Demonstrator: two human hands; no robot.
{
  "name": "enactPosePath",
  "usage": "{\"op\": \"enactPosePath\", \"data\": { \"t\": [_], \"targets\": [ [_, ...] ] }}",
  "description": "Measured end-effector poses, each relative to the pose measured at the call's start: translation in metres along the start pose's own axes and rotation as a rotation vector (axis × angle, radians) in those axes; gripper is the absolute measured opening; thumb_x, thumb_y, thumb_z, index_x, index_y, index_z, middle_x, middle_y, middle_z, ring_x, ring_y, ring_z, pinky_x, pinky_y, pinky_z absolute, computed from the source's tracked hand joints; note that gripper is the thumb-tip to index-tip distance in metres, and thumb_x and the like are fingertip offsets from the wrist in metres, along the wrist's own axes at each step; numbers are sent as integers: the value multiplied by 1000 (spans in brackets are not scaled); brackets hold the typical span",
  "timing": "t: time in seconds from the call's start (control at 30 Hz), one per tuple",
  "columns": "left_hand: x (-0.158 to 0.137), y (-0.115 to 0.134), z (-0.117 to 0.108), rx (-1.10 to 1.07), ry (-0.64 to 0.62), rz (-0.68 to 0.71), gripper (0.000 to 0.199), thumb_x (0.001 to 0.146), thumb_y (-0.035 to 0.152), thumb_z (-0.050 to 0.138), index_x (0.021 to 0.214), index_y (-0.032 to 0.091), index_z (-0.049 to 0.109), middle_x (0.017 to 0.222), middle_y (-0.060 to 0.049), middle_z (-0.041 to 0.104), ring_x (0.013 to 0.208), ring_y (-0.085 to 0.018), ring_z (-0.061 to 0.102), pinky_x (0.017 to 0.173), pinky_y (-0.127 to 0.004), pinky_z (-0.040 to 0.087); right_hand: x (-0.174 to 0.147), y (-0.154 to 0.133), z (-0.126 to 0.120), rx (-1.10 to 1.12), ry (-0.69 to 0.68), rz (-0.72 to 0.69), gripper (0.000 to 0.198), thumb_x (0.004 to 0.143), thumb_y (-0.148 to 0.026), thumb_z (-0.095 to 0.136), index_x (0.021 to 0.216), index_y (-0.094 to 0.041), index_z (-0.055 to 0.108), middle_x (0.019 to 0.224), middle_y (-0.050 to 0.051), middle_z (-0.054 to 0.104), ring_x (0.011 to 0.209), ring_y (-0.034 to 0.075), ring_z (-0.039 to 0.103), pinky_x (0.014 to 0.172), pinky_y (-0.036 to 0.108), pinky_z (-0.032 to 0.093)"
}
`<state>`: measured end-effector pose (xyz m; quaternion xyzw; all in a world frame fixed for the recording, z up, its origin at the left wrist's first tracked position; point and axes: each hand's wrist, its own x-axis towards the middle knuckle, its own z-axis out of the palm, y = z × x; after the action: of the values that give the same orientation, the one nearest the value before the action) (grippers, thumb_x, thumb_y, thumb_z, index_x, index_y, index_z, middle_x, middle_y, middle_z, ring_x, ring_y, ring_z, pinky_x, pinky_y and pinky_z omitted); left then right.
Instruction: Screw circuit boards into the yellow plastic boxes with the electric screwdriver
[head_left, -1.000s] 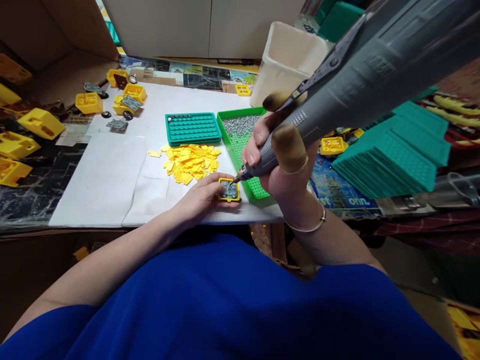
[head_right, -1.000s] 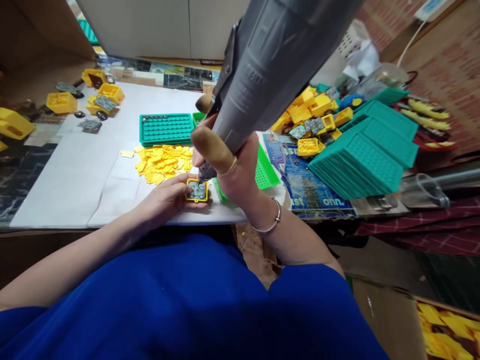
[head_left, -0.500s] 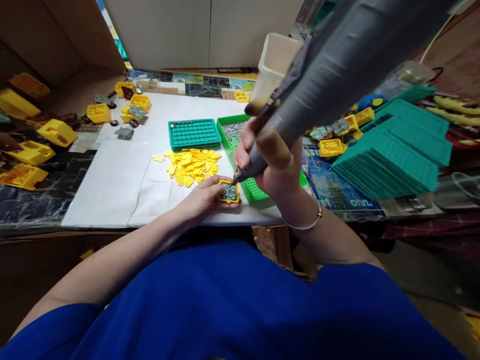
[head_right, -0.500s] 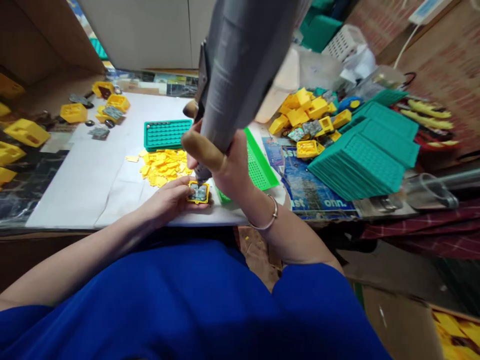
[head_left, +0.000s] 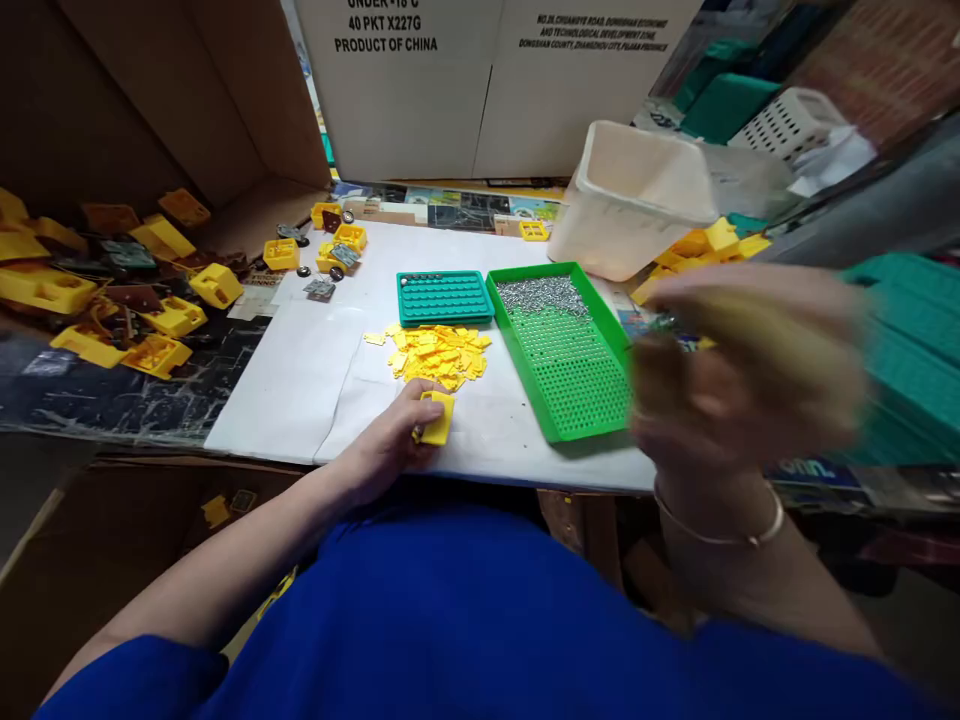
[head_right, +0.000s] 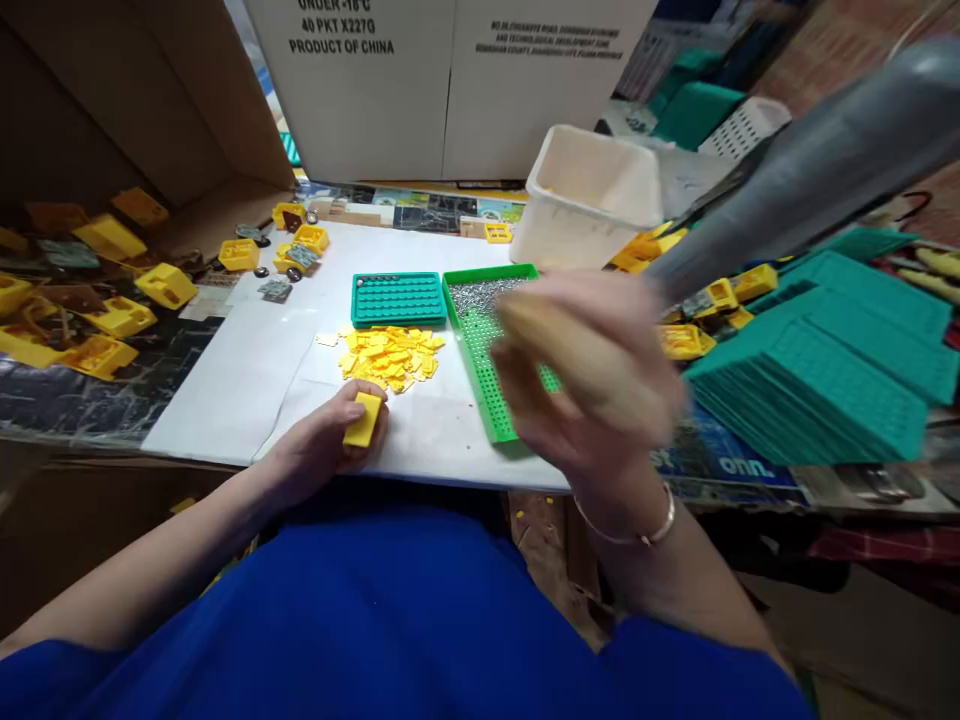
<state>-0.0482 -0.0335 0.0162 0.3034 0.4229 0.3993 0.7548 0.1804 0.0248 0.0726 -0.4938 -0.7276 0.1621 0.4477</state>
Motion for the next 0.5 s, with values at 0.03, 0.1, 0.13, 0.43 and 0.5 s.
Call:
{"op": "enactPosePath", "data": {
  "t": [0.03, 0.1, 0.13, 0.43, 0.5],
  "targets": [
    [-1, 0, -4, 3, -22, 3, 38, 75, 40, 71, 101, 19, 54, 64, 7, 52, 46, -5, 42, 40, -15, 34, 12, -2, 12, -18, -21, -68, 34, 84, -62, 56, 97, -37, 74, 103, 3, 71, 109, 26, 63, 93, 49, 51],
    [-2, 1, -9, 0, -50, 5, 42, 77, 39, 74, 107, 17, 57, 75, 1, 62, 60, -10, 58, 53, -21, 51, 45, 0, 44, -185, -271, -291, 27, 91, -33, 53, 106, -26, 75, 103, 6, 72, 97, 23, 66, 90, 46, 53],
    [-3, 1, -10, -20, -60, 6, 44, 77, 38, 75, 110, 15, 58, 82, -3, 66, 71, -14, 66, 63, -26, 56, 63, 4, 62, -288, -395, -326, 29, 91, -23, 51, 108, -21, 75, 104, 8, 72, 98, 24, 66, 90, 44, 53],
    [-10, -1, -21, -212, -19, 34, 31, 87, 32, 65, 111, 13, 58, 110, -16, 72, 102, -30, 72, 91, -41, 55, 139, 33, 156, -681, -696, -290, 32, 87, -12, 50, 107, -8, 74, 107, 17, 71, 97, 27, 63, 83, 37, 46],
    [-10, -2, -23, -225, -23, 31, 29, 85, 28, 65, 109, 14, 56, 108, -15, 73, 102, -30, 72, 94, -43, 54, 138, 35, 158, -691, -711, -293, 31, 86, -10, 49, 104, -7, 74, 106, 19, 71, 97, 28, 62, 84, 38, 45]
  ]
}}
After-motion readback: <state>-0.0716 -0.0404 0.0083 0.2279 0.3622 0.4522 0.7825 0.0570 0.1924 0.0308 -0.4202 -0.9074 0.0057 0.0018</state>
